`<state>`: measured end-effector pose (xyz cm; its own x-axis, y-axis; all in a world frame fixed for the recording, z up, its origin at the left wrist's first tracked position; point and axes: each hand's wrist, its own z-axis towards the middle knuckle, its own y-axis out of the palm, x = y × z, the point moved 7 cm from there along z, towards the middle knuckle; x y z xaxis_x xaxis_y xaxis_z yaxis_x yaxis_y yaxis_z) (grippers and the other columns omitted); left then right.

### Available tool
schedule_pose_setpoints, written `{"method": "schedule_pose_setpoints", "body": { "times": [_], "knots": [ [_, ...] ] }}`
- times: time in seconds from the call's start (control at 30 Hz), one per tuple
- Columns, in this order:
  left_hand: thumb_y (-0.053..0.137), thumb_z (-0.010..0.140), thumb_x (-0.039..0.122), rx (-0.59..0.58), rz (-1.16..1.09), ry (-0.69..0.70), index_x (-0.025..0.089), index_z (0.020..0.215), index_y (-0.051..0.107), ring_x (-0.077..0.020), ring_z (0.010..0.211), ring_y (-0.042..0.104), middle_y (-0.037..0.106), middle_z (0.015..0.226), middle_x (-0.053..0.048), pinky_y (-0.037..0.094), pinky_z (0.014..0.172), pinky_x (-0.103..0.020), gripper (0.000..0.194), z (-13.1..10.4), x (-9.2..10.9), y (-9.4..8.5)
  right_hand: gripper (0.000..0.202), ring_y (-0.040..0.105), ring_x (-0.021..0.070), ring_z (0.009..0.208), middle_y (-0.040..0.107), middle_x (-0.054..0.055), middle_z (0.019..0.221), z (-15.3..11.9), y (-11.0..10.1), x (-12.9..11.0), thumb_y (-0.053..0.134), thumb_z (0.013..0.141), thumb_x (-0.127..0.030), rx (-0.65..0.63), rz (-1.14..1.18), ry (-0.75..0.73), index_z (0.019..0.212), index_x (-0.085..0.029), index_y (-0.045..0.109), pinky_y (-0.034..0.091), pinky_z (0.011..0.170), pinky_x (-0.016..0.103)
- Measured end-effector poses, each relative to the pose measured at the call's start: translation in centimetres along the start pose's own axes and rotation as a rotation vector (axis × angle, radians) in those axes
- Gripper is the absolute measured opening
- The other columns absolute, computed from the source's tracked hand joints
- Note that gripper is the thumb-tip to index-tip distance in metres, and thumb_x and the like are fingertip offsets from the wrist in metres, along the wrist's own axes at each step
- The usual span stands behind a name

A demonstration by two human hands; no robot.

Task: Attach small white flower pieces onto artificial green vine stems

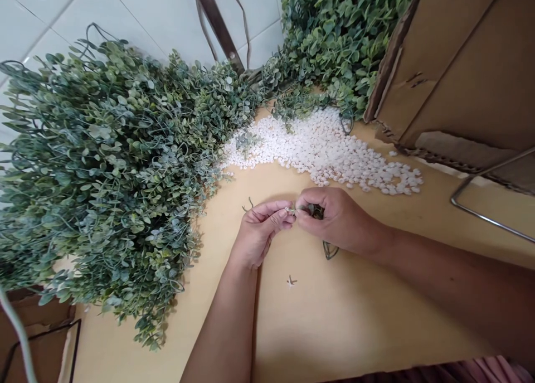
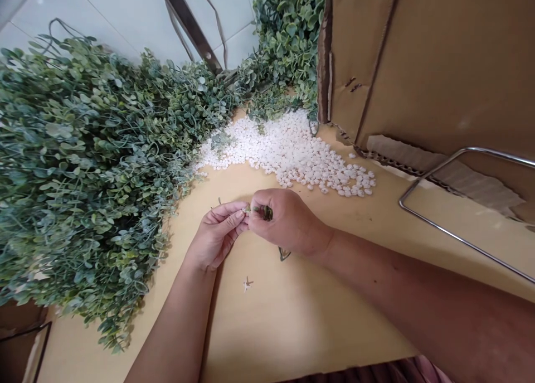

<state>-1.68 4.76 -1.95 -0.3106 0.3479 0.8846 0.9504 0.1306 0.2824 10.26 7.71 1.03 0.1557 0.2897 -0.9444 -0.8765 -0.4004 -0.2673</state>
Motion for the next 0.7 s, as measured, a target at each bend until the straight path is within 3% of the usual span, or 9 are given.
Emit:
{"method": "schedule_pose_setpoints", "body": {
  "times": [0.7],
  "knots": [
    [0.082,0.048,0.029,0.072,0.038,0.042,0.016,0.066,0.072,-0.0113,0.054,0.062,0.069,0.057,-0.002,0.051,0.057,-0.024,0.024,0.04,-0.09,-0.06,0.014,0.039,0.0076,0.049,0.042,-0.004,0.050,0.01,-0.09,-0.12,0.046,0.067,-0.018,0.009,-0.029,0.003,0.053,-0.017,0.043,0.030,0.046,0.020]
  ]
}}
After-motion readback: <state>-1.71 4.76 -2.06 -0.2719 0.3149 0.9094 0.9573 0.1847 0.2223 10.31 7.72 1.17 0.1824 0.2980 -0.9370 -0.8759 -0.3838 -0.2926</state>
